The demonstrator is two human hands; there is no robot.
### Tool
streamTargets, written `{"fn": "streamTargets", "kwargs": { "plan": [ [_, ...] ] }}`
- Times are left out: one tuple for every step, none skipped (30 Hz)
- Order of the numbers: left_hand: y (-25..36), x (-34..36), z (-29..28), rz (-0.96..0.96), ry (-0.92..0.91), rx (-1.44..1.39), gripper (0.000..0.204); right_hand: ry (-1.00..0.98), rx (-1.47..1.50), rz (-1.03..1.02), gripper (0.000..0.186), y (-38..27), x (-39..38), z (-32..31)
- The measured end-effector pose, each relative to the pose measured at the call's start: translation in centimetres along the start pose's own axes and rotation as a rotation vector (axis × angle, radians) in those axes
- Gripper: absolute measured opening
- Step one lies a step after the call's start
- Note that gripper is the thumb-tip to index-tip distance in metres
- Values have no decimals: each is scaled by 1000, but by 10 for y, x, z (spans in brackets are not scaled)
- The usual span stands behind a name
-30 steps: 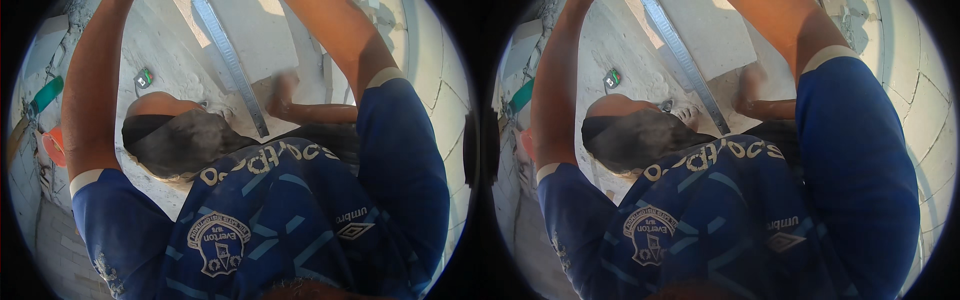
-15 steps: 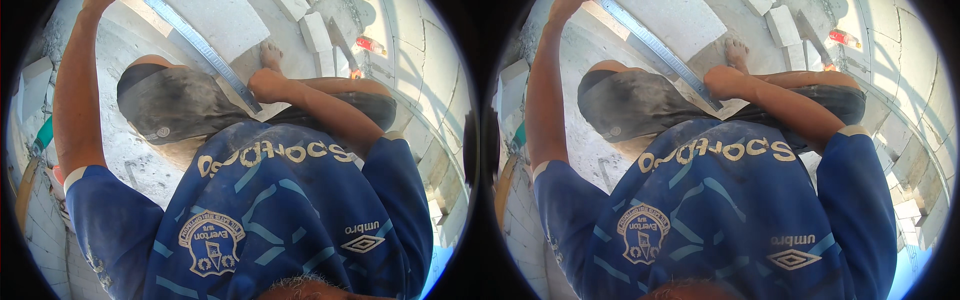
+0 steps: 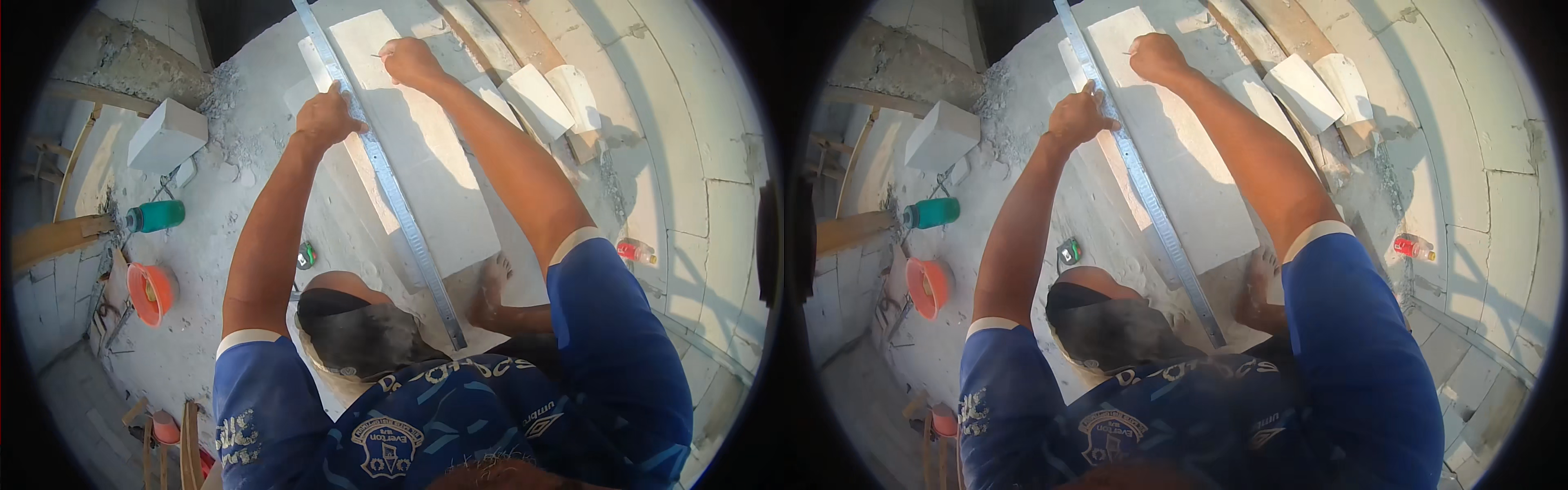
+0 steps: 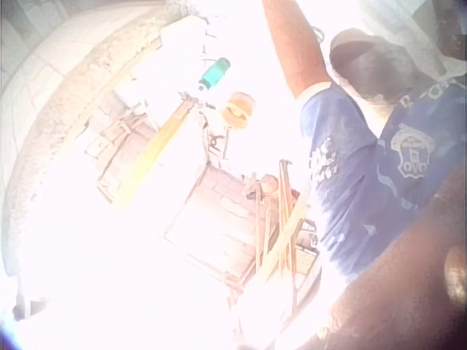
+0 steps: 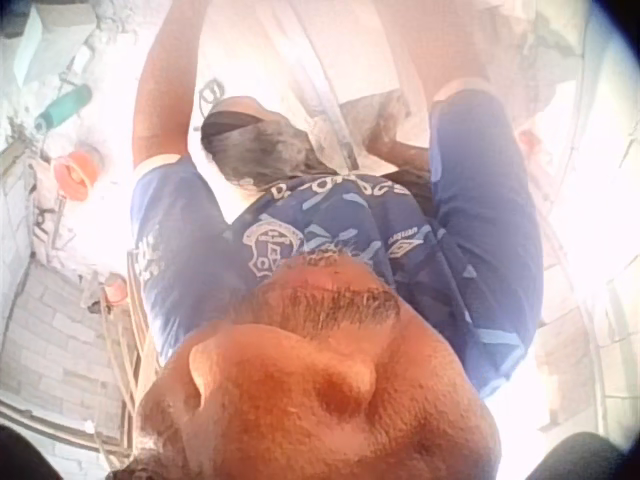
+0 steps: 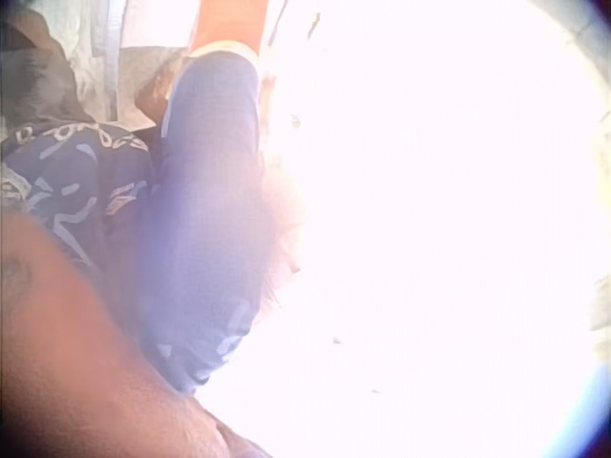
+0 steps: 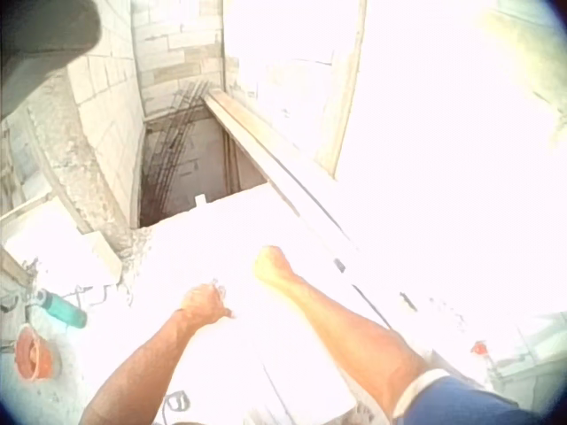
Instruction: The person measures a white cinder block with a tape measure and a metal ruler, then uses a hand saw to cut through the block while holding it in place by hand.
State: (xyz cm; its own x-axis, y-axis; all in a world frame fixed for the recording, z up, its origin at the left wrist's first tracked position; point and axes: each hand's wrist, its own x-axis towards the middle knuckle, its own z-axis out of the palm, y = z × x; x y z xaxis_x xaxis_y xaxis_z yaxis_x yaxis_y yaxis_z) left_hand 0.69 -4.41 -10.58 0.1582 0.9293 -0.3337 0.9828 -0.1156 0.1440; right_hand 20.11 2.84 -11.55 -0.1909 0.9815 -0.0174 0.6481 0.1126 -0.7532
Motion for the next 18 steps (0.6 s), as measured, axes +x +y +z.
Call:
{"fn": "streamTargets", "kwargs": {
  "plan": [
    [1, -1, -1, 1, -13, 15, 83, -19, 16, 19, 27, -3, 31, 14],
    [3, -2, -2, 0, -8, 8, 83, -48, 24, 60, 26, -5, 62, 28],
    [4, -2, -3, 21, -16, 40, 82, -48, 7, 48, 24, -5, 90, 45],
    [5, -3, -5, 43, -10, 75, 82, -33, -20, 2, 22, 0, 114, 62],
    [6, -4, -6, 38, -11, 73, 80, -17, -46, -40, 20, 5, 135, 80],
    [7, -4, -8, 18, -38, 59, 80, 13, -96, -131, 18, 12, 152, 98],
    [7, -6, -10, 22, -22, 44, 80, 33, -157, -231, 16, 22, 167, 116],
    [8, -8, -12, 13, -9, 34, 80, 55, -220, -341, 15, 32, 182, 133],
    [8, -9, -14, 12, -20, 35, 80, 72, -249, -392, 14, 43, 196, 146],
    [9, -10, -17, 13, -14, 7, 80, 85, -231, -390, 13, 52, 206, 157],
    [10, -10, -19, -17, -52, -11, 80, 105, -92, -301, 13, 60, 219, 166],
    [11, -10, -22, -43, -92, -26, 81, 127, 47, -205, 13, 65, 231, 172],
    [11, -11, -25, -46, -102, -35, 81, 115, 44, -199, 13, 69, 239, 174],
    [11, -11, -26, -24, -66, -12, 80, -298, 840, -267, 18, 69, 244, 174],
    [13, -13, -27, -2, -48, 20, 79, -712, 1637, -291, 24, 70, 241, 170],
    [15, -12, -26, -53, -50, 7, 78, -623, 1589, -204, 24, 66, 238, 164],
    [16, -14, -27, -39, -41, -8, 80, -352, 959, -278, 22, 60, 225, 153],
    [17, -15, -27, -61, -110, -25, 80, -47, 22, -316, 20, 59, 200, 148]
  ]
}}
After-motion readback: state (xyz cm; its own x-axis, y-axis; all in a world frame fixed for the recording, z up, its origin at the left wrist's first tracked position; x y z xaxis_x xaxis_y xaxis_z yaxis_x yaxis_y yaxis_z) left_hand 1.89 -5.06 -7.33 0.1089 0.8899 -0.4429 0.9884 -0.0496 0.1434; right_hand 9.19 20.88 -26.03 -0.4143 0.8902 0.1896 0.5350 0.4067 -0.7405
